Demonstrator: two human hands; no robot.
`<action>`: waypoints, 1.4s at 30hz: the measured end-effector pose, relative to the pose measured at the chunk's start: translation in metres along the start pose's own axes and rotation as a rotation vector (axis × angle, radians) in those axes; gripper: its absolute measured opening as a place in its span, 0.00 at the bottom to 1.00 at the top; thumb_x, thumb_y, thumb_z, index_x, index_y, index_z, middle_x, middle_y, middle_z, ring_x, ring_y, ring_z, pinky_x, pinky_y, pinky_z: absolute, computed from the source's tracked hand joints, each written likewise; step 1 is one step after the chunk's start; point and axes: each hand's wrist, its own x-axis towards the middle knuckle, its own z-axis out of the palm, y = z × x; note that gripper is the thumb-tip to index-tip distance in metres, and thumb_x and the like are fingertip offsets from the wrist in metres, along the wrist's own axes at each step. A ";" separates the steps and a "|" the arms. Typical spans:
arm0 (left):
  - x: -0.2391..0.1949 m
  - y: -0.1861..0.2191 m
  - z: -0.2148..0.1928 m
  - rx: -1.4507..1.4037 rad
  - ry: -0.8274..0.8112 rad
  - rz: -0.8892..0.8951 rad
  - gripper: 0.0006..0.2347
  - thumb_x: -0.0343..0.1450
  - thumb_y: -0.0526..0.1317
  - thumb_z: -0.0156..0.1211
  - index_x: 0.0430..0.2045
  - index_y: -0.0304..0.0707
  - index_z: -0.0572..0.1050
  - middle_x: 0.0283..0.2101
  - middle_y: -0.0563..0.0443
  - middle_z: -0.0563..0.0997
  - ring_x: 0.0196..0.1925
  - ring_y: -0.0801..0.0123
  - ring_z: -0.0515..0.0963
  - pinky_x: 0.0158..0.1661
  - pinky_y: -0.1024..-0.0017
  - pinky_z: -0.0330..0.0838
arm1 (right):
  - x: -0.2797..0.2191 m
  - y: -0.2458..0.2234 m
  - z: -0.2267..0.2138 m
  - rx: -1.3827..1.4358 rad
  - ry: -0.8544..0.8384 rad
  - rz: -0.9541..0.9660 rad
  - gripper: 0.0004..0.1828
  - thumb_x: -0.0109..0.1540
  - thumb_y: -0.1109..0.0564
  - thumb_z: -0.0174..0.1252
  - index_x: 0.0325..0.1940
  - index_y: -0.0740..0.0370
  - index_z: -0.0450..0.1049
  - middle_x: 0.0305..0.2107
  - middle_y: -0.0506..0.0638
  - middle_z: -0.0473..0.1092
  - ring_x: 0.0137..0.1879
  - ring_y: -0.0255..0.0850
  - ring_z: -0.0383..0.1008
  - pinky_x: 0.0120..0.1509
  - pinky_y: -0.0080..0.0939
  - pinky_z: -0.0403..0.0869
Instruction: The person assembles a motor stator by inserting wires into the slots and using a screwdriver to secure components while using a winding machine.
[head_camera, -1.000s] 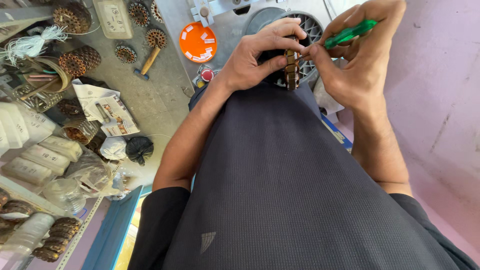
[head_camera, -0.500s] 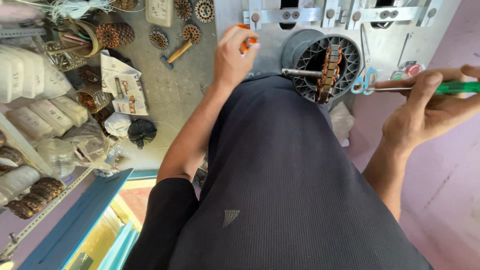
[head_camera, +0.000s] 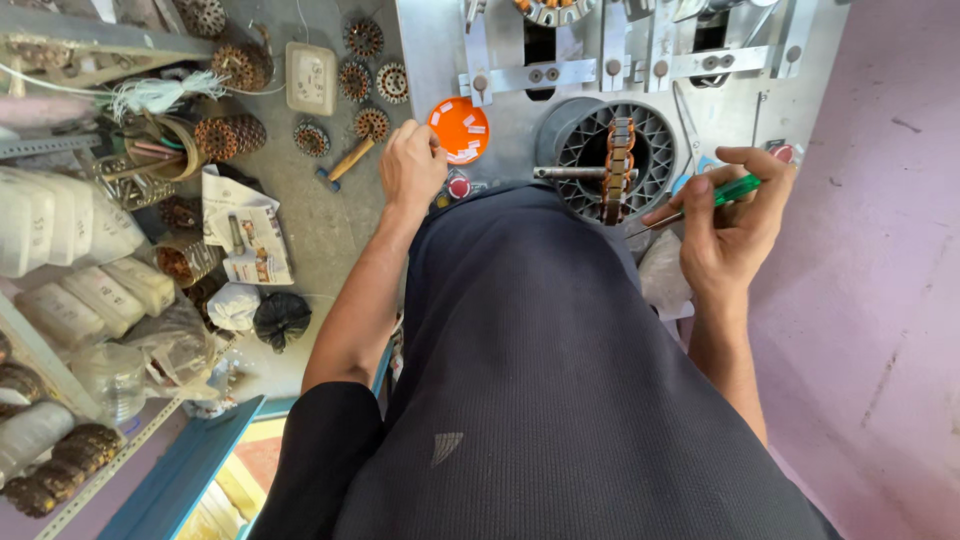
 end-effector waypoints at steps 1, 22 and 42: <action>0.002 0.004 -0.004 -0.019 -0.008 0.006 0.06 0.61 0.34 0.71 0.22 0.37 0.76 0.33 0.46 0.77 0.40 0.50 0.78 0.41 0.55 0.71 | 0.001 -0.004 0.000 -0.027 0.001 -0.020 0.07 0.81 0.67 0.46 0.62 0.69 0.56 0.30 0.54 0.68 0.32 0.40 0.77 0.38 0.36 0.81; 0.003 0.202 -0.105 -0.947 -0.206 0.403 0.06 0.70 0.28 0.68 0.37 0.34 0.80 0.41 0.48 0.84 0.44 0.66 0.86 0.46 0.72 0.80 | 0.016 -0.062 0.022 -0.305 -0.035 -0.227 0.10 0.62 0.71 0.67 0.46 0.66 0.78 0.41 0.53 0.77 0.46 0.42 0.81 0.50 0.37 0.77; 0.001 0.197 -0.094 -1.021 -0.433 0.373 0.07 0.70 0.29 0.65 0.40 0.32 0.76 0.39 0.47 0.82 0.41 0.64 0.85 0.45 0.72 0.79 | -0.004 -0.028 0.025 0.113 -0.023 0.193 0.07 0.67 0.69 0.58 0.48 0.68 0.69 0.35 0.51 0.74 0.38 0.33 0.75 0.42 0.30 0.73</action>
